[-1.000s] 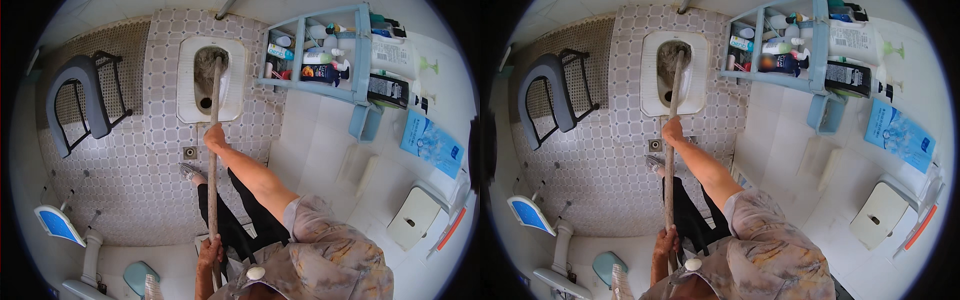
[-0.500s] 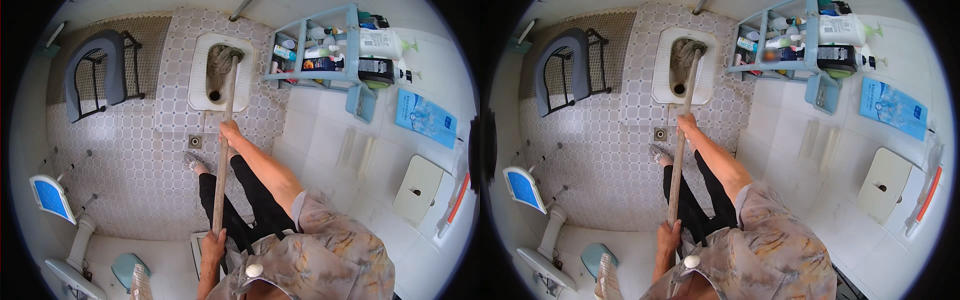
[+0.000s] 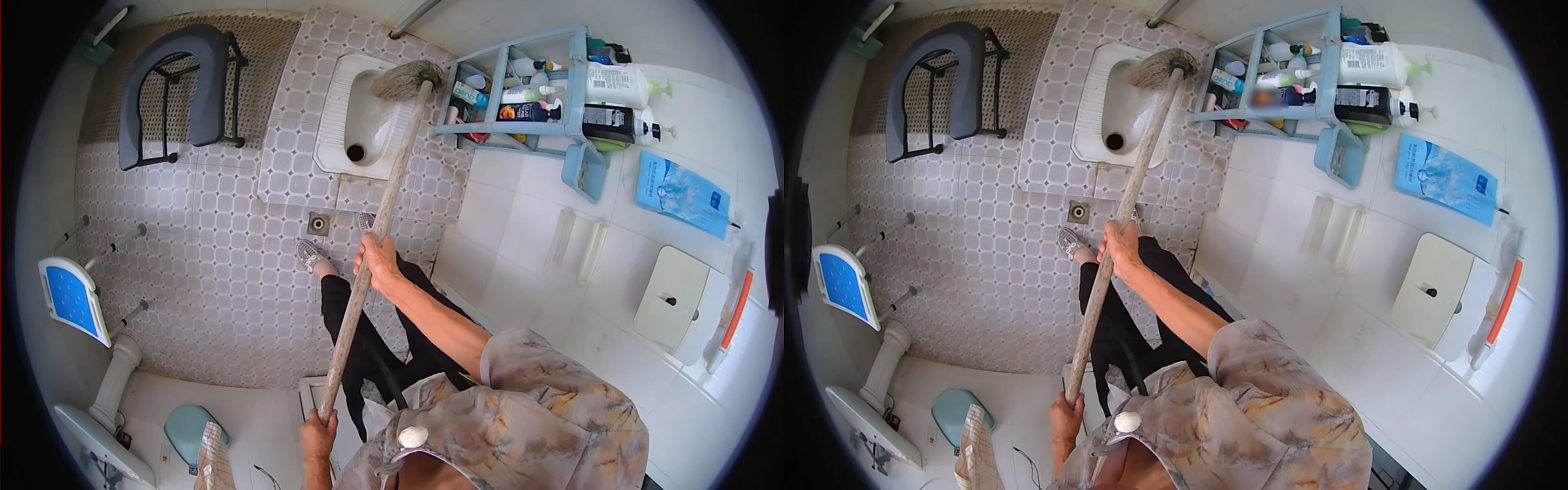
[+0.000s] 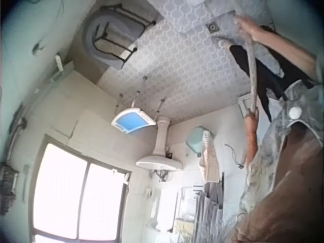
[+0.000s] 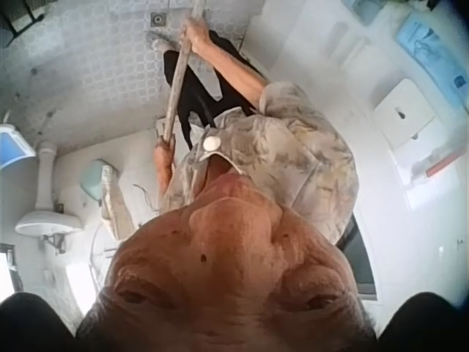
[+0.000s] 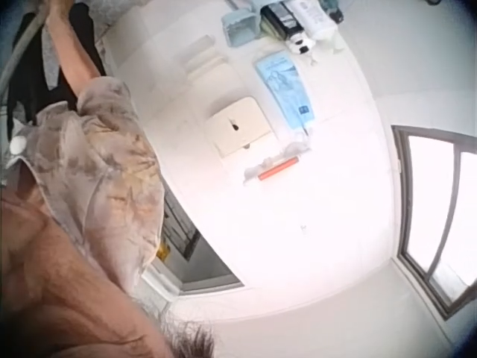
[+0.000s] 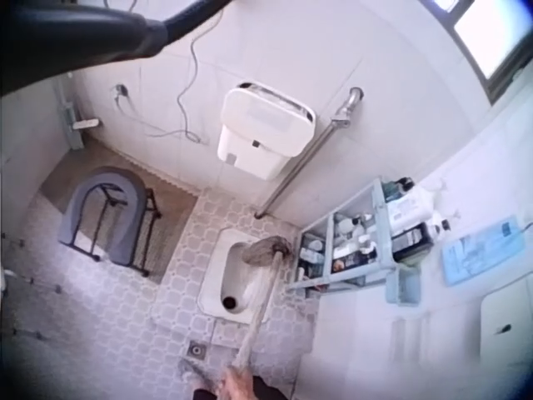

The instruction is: The recorder mops the floor of a home, moving from a living/dining area into a bathroom where they mop around and inside a squat toilet.

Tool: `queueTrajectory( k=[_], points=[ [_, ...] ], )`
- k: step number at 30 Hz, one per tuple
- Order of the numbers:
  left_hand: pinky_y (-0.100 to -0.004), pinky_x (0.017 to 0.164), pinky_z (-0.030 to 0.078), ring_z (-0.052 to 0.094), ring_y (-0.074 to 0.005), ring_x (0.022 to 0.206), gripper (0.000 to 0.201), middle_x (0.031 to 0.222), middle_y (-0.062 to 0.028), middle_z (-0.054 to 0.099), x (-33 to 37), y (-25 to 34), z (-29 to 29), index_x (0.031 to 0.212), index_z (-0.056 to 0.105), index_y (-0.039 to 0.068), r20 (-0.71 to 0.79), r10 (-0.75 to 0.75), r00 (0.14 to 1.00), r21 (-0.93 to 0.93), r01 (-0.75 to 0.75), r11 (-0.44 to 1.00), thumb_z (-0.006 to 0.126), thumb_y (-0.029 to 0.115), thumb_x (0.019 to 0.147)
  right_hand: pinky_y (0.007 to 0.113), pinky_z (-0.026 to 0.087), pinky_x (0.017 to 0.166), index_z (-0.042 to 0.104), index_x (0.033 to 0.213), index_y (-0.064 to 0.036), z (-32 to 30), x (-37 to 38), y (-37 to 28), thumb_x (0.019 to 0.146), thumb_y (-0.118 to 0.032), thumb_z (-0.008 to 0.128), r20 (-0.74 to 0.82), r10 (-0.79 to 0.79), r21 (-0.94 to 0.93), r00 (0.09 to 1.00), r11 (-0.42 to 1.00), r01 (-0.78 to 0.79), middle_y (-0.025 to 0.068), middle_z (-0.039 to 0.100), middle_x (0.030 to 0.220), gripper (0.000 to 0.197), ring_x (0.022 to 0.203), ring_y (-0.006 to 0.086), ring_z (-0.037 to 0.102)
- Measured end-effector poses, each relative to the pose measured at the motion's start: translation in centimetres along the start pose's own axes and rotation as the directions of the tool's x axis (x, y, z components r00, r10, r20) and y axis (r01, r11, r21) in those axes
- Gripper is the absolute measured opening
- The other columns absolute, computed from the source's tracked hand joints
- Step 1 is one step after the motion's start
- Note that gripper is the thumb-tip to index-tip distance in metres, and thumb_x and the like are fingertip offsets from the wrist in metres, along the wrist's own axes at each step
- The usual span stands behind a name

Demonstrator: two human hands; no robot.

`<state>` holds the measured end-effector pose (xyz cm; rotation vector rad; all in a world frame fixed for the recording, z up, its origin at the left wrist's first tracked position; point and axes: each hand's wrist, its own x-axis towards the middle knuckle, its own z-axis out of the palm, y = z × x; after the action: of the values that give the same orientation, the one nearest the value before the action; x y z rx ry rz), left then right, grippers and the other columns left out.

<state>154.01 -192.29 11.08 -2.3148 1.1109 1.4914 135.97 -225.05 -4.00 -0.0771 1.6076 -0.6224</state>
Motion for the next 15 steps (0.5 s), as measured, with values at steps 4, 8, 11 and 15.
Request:
queueTrajectory(
  k=[4,8,11,15],
  points=[
    [-0.0482,0.054,0.050,0.063,-0.0414,0.061,0.044,0.062,-0.0229,0.061,0.8,0.4,-0.7,0.076,0.055,0.002,0.010,0.015,1.000,0.042,-0.016,0.999,0.069,0.043,0.081,0.036,0.045,0.041,0.037,0.089,-0.0096,0.3,1.3,0.6,0.088,-0.021,0.053,-0.016,0.020,-0.048,1.000,0.999,-0.021,0.0039,0.043,0.071,0.020,0.051,0.0154,0.048],
    [-0.0471,0.054,0.050,0.062,-0.0405,0.058,0.045,0.062,-0.0234,0.061,3.1,2.3,-0.9,0.079,0.056,-0.001,0.033,0.038,0.999,0.016,-0.039,0.999,0.067,0.043,0.083,0.037,0.047,0.043,0.038,0.095,-0.0083,0.6,5.9,2.1,0.093,-0.035,0.050,-0.037,0.060,-0.075,0.998,0.995,-0.062,0.0050,0.046,0.073,0.030,0.053,0.0169,0.050],
    [-0.0425,0.049,0.049,0.061,-0.0332,0.050,0.045,0.057,-0.0190,0.059,5.5,4.9,-1.7,0.079,0.056,-0.002,0.149,-0.026,0.988,-0.153,0.049,0.987,0.064,0.042,0.086,0.038,0.049,0.041,0.041,0.097,-0.0051,0.9,9.7,2.4,0.095,-0.041,0.048,-0.116,0.084,-0.144,0.990,0.984,-0.101,0.0075,0.048,0.072,0.037,0.052,0.0197,0.052],
    [-0.0323,0.038,0.043,0.053,-0.0161,0.040,0.046,0.051,-0.0068,0.052,6.5,8.7,-3.7,0.076,0.053,-0.001,0.431,-0.181,0.884,-0.416,0.373,0.829,0.058,0.043,0.091,0.039,0.051,0.042,0.048,0.092,-0.0010,1.3,13.4,3.7,0.095,-0.042,0.044,-0.105,0.141,-0.283,0.984,0.945,-0.166,0.0105,0.053,0.069,0.041,0.053,0.0231,0.056]
  ],
)
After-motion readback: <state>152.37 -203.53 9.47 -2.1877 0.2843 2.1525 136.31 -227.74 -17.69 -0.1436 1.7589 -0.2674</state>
